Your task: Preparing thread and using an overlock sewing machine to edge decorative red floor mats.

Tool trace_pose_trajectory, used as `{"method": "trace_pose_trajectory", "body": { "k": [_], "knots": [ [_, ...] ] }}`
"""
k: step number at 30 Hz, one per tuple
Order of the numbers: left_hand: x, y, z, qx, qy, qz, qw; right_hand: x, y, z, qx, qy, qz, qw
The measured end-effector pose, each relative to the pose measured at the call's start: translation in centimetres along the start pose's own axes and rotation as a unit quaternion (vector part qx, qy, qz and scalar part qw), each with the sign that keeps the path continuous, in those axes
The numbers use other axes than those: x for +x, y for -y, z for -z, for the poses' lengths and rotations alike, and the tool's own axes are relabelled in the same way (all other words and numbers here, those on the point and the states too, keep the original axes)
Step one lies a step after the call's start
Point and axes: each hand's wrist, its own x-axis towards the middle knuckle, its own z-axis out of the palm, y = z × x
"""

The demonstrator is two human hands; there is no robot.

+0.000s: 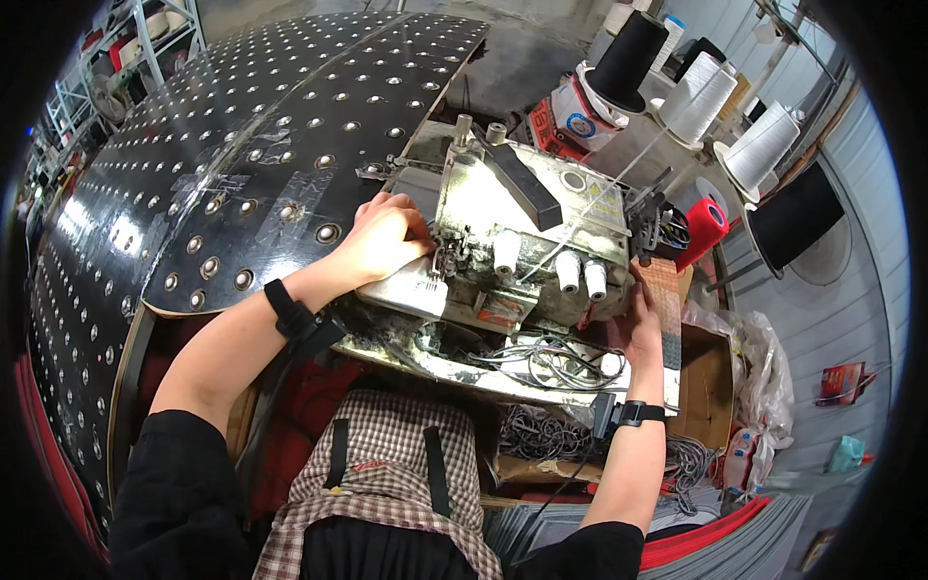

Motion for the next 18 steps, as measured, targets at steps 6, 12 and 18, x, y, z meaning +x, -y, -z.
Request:
{"method": "trace_pose_trajectory", "body": {
  "k": [6,12,18],
  "knots": [
    [0.7,0.2,-0.5,0.007,-0.008,-0.006,1.000,0.6,-0.3,0.3,-0.073,-0.118,-0.015,0.990],
    [1.1,0.6,-1.1,-0.008,-0.023,-0.020,0.999,1.4,-0.2,0.9,-0.111,-0.155,-0.029,0.981],
    [1.6,0.4,-1.2,-0.034,-0.015,-0.005,0.999,1.9,-0.4,2.1,-0.122,-0.196,-0.049,0.972]
  ]
}}
